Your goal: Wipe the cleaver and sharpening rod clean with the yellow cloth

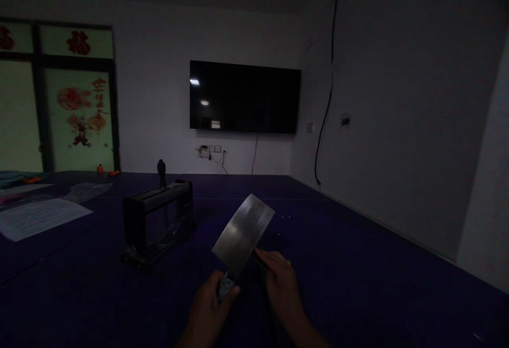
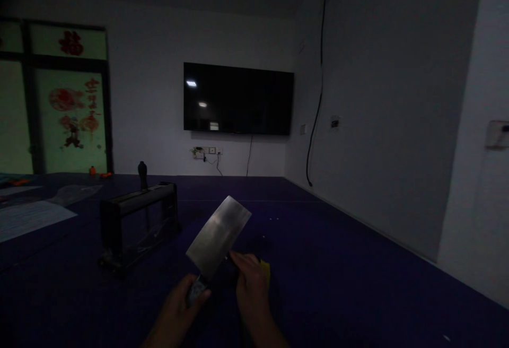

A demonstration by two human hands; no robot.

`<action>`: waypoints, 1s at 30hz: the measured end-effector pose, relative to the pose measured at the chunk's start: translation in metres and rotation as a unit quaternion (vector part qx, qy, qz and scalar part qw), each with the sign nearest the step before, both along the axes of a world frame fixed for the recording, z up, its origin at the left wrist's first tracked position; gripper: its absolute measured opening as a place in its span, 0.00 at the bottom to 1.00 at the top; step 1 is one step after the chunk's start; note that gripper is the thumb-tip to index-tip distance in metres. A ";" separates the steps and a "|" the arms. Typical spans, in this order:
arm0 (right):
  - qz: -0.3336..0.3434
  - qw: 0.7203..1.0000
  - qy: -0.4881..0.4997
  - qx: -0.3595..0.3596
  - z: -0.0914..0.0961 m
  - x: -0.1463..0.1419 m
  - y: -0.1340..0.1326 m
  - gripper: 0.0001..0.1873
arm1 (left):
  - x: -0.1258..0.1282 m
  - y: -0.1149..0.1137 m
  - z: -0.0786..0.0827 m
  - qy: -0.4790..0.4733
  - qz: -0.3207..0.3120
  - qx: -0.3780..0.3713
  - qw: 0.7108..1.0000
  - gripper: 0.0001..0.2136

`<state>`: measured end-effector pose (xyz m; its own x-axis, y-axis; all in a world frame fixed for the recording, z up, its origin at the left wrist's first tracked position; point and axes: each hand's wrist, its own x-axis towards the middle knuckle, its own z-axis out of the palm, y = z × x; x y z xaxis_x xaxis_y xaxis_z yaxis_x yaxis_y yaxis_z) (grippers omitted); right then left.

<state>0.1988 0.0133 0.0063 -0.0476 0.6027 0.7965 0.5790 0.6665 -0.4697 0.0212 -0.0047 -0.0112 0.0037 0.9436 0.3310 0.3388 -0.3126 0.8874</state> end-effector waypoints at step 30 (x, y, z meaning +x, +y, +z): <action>0.089 0.947 -0.226 0.209 -0.011 -0.020 -0.003 0.17 | 0.007 -0.001 -0.003 -0.042 -0.057 -0.013 0.997 0.10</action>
<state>0.1790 0.0107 -0.0050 -0.5127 0.1886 0.8376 0.5180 0.8459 0.1266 0.0277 -0.0056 -0.0144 0.0853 0.9467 0.3107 0.2269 -0.3221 0.9191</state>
